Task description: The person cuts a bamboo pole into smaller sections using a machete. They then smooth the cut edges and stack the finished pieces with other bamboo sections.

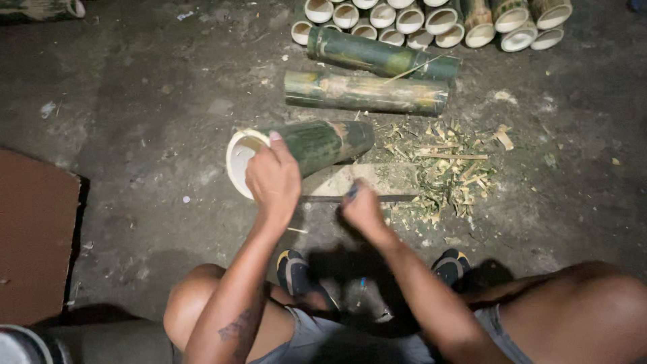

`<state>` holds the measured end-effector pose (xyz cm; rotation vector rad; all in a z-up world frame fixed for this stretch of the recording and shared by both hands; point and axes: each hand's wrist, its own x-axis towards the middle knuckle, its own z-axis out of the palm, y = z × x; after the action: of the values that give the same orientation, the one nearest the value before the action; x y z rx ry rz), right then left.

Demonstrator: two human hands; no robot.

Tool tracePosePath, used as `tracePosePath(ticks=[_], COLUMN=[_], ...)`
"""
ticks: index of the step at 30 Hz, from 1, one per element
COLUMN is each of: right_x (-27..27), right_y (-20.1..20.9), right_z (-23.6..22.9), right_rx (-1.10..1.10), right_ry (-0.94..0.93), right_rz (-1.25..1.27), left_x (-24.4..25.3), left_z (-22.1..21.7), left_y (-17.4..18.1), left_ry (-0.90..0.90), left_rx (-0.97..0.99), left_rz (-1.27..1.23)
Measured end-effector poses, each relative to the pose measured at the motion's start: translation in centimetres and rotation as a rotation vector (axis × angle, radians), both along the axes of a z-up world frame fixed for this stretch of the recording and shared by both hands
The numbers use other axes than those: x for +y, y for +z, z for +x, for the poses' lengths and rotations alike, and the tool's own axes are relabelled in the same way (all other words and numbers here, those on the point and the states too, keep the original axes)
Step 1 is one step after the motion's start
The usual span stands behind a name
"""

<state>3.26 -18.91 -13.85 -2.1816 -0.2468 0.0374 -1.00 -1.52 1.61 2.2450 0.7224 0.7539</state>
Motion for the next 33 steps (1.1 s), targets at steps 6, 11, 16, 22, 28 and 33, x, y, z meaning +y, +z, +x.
tracePosePath(ticks=[6, 11, 16, 22, 28, 33], right_x=[-0.3, -0.2, -1.9, 0.1, -2.1, -5.2], right_y=[-2.4, -5.7, -4.3, -5.6, -7.7, -12.2], right_z=[1.0, 1.5, 4.7, -1.1, 4.6, -1.1], right_rx=[-0.167, 0.007, 0.031, -0.084, 0.085, -0.074], right_ry=[0.101, 0.044, 0.024, 0.094, -0.038, -0.031], right_rz=[-0.079, -0.074, -0.225, -0.037, -0.2, -0.164], left_x=[1.2, 2.4, 3.3, 2.9, 3.6, 1.8], left_z=[1.1, 0.2, 1.1, 1.9, 2.0, 0.9], left_y=[0.0, -0.8, 0.0, -1.2, -0.6, -0.3], left_ry=[0.042, 0.077, 0.12, 0.082, 0.111, -0.059], left_rx=[-0.04, 0.006, 0.011, 0.007, -0.013, 0.002], left_rz=[-0.007, -0.044, -0.073, -0.085, -0.102, 0.055])
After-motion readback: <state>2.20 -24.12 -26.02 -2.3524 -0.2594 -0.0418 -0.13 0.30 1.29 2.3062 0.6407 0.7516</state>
